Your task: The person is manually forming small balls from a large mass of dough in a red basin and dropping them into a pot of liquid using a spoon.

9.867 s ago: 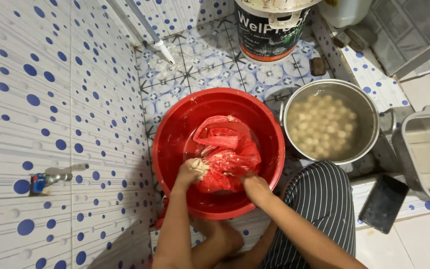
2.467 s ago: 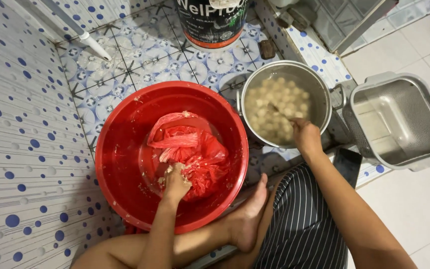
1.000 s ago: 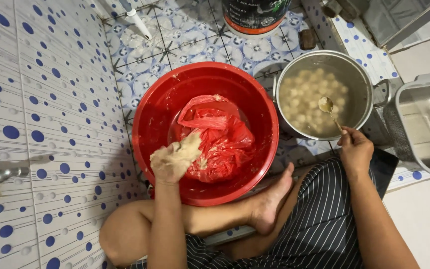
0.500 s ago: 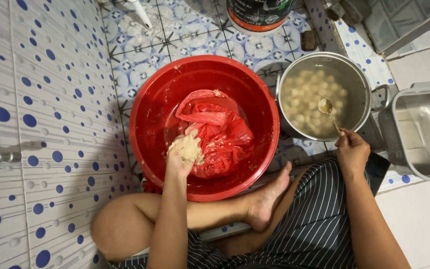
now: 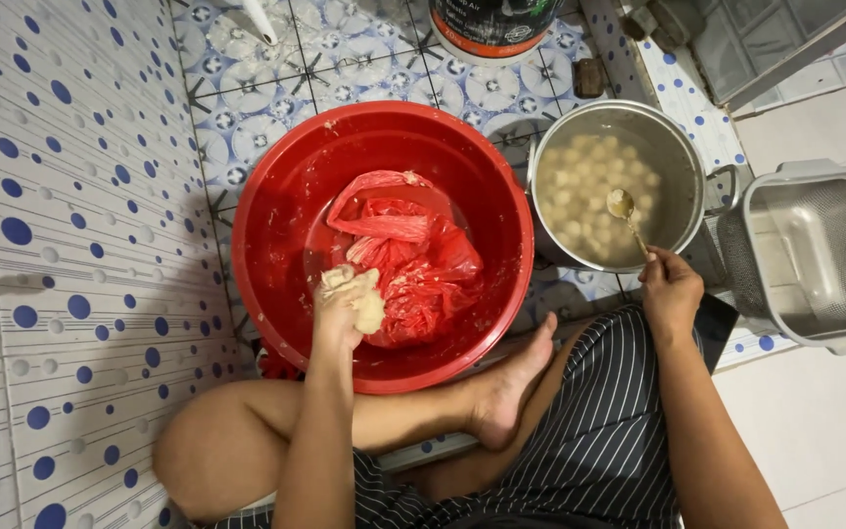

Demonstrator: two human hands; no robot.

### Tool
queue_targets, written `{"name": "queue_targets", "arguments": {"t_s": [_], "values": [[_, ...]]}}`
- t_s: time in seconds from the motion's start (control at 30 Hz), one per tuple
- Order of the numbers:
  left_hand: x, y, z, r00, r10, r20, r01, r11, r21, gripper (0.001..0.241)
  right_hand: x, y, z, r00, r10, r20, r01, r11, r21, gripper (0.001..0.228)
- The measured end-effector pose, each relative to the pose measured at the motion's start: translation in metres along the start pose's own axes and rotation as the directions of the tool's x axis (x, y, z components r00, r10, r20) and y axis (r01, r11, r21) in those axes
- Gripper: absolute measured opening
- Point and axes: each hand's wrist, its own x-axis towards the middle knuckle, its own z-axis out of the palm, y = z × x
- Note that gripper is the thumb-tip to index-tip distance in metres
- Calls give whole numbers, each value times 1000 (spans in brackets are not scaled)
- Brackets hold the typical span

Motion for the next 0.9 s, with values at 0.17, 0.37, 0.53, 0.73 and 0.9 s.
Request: {"name": "queue_targets", "arguments": {"t_s": [0.17,0.37,0.53,0.73,0.9], "values": [[-1,-3,1,982,138,130,-162,966,201,32,-1,-2,-1,1000,0,-8,0,1000,-4,20],[-7,-8,12,969,153,193,-205,935,289,18,-2,0,-3,1000,-10,7,11,997,-71,20],[-16,1,12,976,163,146,-198,941,274,9,4,12,0,998,-60,11,61,993,-100,19],[-17,3,9,949,180,259,-231,956,183,26,-4,-12,-8,995,-82,62,84,996,-33,22],[-25,12,15,956,247,156,-285,902,324,19,-3,-6,-7,984,-175,36,178,980,-91,20]]}}
